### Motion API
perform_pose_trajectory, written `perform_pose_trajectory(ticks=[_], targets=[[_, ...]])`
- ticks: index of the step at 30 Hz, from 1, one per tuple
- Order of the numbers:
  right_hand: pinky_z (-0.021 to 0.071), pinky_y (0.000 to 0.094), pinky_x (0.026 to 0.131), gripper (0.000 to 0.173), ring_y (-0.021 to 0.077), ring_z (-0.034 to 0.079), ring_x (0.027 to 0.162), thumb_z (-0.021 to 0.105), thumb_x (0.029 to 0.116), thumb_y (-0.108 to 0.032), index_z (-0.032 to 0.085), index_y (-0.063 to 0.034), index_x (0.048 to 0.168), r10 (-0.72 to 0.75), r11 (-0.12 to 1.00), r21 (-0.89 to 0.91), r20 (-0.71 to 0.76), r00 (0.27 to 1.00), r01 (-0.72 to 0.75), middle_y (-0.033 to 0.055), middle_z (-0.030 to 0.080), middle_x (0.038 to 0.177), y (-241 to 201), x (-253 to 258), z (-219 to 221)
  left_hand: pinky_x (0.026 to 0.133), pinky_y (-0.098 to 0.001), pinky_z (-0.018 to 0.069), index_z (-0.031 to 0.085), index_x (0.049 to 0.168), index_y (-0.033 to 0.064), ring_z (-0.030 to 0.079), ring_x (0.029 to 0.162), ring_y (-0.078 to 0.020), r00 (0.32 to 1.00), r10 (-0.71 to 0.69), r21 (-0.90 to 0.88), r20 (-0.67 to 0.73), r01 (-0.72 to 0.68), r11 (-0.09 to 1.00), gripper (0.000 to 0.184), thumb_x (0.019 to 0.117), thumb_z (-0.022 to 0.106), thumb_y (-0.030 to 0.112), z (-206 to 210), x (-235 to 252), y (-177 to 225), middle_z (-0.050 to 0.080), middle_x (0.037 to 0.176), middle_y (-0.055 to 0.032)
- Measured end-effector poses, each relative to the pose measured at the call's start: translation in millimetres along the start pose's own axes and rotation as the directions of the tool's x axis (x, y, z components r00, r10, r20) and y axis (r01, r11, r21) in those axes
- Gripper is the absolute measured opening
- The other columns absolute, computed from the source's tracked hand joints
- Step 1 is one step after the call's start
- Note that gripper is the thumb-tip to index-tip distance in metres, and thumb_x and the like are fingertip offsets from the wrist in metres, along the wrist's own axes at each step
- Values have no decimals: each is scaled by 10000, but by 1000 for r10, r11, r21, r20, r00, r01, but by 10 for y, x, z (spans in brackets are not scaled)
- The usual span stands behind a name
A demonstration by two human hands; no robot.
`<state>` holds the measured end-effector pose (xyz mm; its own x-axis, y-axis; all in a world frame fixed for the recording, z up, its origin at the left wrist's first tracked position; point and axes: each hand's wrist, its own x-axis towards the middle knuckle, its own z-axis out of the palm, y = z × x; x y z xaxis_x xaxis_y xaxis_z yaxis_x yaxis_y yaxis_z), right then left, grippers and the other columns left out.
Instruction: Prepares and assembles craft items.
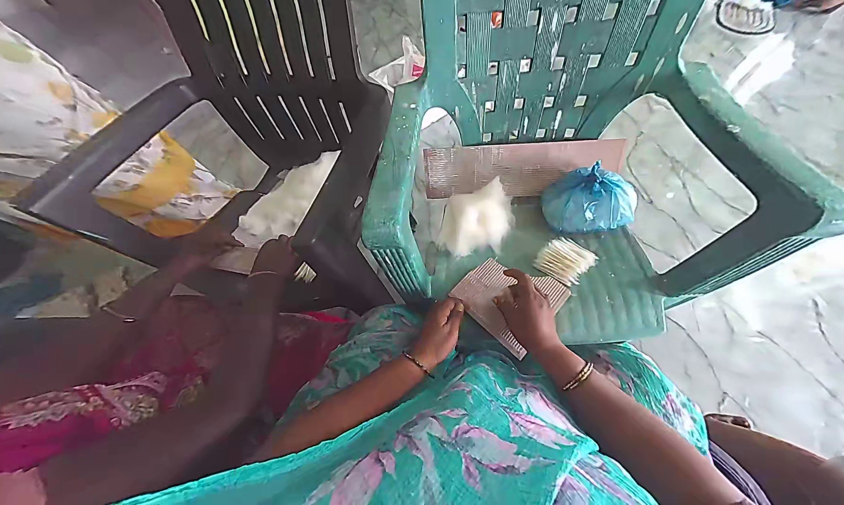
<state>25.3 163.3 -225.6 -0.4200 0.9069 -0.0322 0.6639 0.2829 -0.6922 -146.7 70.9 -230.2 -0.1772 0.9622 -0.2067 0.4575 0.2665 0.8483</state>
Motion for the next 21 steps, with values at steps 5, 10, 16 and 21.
perform_pose_trajectory(ticks=[5, 10, 16, 21], targets=[[386, 648, 1037, 691, 422, 583, 1206, 782, 888, -248, 485, -84, 1490, -18, 990, -142, -109, 994, 3, 194, 668, 1234, 37, 50, 19, 1046, -378, 478, 652, 1257, -30, 628, 1161, -264, 998, 59, 133, -5, -58, 989, 320, 1066, 487, 167, 6, 27, 26, 658, 1233, -208], [355, 693, 1042, 740, 464, 521, 1293, 824, 840, -345, 521, -124, 1478, -37, 979, -205, -137, 990, 8, 236, 595, 1358, 122, 73, -29, 1038, -406, 490, 656, 1214, -51, 649, 1130, -285, 999, 10, 247, 39, -19, 969, 296, 1048, 517, 150, 0, 103, 136, 670, 1195, -217], [341, 668, 1097, 440, 409, 466, 1393, 705, 958, -259, 635, -93, 1360, -166, 958, -237, -10, 986, 159, 189, 558, 1453, 166, 154, -61, 1047, -404, 478, 656, 1223, -42, 634, 1155, -291, 997, -47, 344, 61, 23, 939, 301, 1049, 504, 151, -39, 126, 202, 657, 1214, -215], [-29, 685, 1220, 678, 243, 100, 1600, 426, 1069, -461, 238, -156, 1644, -96, 843, -430, 468, 878, 322, 59, 179, 1723, 48, 133, -43, 1060, -413, 469, 649, 1225, -41, 628, 1170, -295, 996, -48, 356, 80, 16, 934, 308, 1055, 501, 169, -30, 99, 203, 659, 1217, -208]])
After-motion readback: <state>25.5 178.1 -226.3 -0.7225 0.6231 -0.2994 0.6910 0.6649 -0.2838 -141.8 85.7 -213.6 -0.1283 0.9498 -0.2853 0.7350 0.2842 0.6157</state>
